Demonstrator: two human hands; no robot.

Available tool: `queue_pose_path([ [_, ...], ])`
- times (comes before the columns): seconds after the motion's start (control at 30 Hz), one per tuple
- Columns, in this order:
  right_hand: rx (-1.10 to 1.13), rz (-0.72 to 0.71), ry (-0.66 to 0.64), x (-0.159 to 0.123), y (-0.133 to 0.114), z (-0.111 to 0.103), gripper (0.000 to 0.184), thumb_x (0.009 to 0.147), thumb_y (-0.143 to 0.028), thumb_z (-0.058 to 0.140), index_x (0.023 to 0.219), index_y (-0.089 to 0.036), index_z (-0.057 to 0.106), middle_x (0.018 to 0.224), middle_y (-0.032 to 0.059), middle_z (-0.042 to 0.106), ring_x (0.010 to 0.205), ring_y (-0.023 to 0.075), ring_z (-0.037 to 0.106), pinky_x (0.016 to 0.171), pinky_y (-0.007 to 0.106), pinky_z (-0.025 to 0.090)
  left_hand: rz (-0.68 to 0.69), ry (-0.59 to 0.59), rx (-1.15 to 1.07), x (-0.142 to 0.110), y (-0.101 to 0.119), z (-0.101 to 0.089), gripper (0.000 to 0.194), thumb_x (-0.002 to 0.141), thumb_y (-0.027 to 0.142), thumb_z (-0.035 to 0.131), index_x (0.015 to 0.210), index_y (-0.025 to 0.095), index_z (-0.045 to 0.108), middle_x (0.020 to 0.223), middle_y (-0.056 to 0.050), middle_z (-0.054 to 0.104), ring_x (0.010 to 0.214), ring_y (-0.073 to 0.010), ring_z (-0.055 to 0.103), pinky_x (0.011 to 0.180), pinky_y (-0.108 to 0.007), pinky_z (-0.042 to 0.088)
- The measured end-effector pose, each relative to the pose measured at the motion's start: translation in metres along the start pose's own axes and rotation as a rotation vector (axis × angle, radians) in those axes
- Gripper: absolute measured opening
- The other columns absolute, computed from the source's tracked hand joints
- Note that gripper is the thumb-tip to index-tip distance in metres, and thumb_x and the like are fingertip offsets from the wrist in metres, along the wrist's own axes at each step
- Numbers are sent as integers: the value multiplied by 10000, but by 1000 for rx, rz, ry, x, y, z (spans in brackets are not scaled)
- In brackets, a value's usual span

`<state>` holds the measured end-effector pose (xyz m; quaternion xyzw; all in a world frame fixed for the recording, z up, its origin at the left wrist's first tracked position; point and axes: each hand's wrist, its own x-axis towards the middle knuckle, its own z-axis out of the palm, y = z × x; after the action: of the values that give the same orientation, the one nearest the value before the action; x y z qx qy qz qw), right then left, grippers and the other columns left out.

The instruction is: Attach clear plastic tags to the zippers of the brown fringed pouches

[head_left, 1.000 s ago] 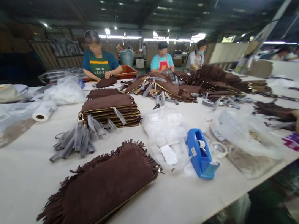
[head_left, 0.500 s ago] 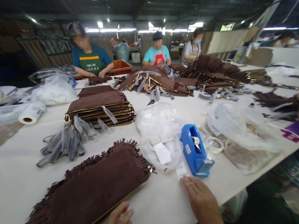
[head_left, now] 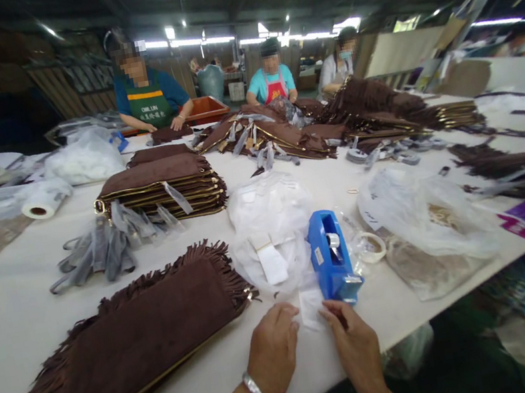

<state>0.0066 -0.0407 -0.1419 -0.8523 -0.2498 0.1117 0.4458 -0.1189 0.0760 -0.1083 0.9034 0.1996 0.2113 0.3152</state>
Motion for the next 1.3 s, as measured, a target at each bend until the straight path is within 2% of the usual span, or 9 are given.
queue_pose_path([
  [0.2, 161, 150, 49, 5, 4, -10, 360, 807, -498, 538, 1017, -219, 626, 997, 54, 689, 926, 248, 610, 852, 352, 424, 214, -138, 285, 9, 1, 34, 390, 867, 265, 536, 1247, 177, 513, 1333, -107, 532, 1250, -265, 443, 1045, -461, 373],
  [0.3, 266, 231, 82, 1, 7, -25, 397, 772, -531, 575, 1002, -213, 633, 938, 41, 675, 874, 232, 578, 798, 326, 419, 166, -140, 326, 18, -5, 42, 381, 901, 254, 463, 1272, 176, 494, 1379, -109, 490, 1278, -285, 408, 1050, -505, 344],
  [0.43, 450, 262, -31, -8, 9, -38, 407, 764, -538, 598, 990, -201, 631, 742, -2, 597, 722, 174, 494, 676, 275, 406, 64, -140, 169, 50, -12, 48, 381, 893, 184, 426, 1265, 169, 509, 1382, -138, 480, 1187, -325, 499, 953, -555, 412],
  [0.6, 490, 272, -185, -17, -3, -44, 394, 788, -531, 590, 1007, -204, 607, 685, -25, 529, 663, 143, 434, 608, 242, 375, -1, -116, -38, 67, -13, 37, 409, 861, 139, 449, 1263, 167, 520, 1347, -121, 524, 1178, -254, 525, 991, -423, 429],
  [0.77, 373, 169, -403, -22, -32, -38, 375, 832, -513, 545, 1052, -210, 568, 731, -14, 572, 662, 143, 477, 586, 233, 381, -233, -69, -474, 17, 1, -21, 365, 939, 305, 357, 1217, 190, 566, 1232, -81, 617, 1135, -192, 551, 990, -326, 408],
  [0.87, 345, 81, -520, -25, -52, -21, 353, 847, -488, 538, 1058, -207, 564, 727, -10, 585, 671, 149, 512, 597, 236, 393, -389, -219, -754, -21, 6, -50, 322, 819, 346, 587, 1090, 182, 648, 1037, -58, 688, 975, -214, 605, 865, -307, 446],
  [0.97, 394, 40, -588, -31, -68, 4, 331, 843, -465, 561, 1050, -207, 580, 705, -14, 579, 656, 142, 519, 603, 236, 393, -581, -232, -858, -52, 0, -62, 182, 679, 254, 698, 816, 136, 678, 720, -4, 649, 696, -161, 564, 644, -251, 407],
  [1.17, 797, 356, -658, -59, -81, 48, 542, 763, -568, 612, 1196, -256, 521, 985, 55, 645, 797, 180, 586, 642, 267, 452, -724, -26, -913, -92, -17, -87, 126, 697, 239, 631, 669, 118, 615, 591, 23, 528, 574, -111, 420, 549, -241, 287],
  [1.3, 831, 386, -702, -86, -91, 65, 604, 611, -492, 774, 1118, -223, 587, 889, 51, 655, 722, 179, 594, 611, 269, 450, -691, -29, -862, -117, -23, -105, 105, 711, 224, 614, 680, 124, 622, 589, 32, 509, 582, -112, 414, 557, -243, 284],
])
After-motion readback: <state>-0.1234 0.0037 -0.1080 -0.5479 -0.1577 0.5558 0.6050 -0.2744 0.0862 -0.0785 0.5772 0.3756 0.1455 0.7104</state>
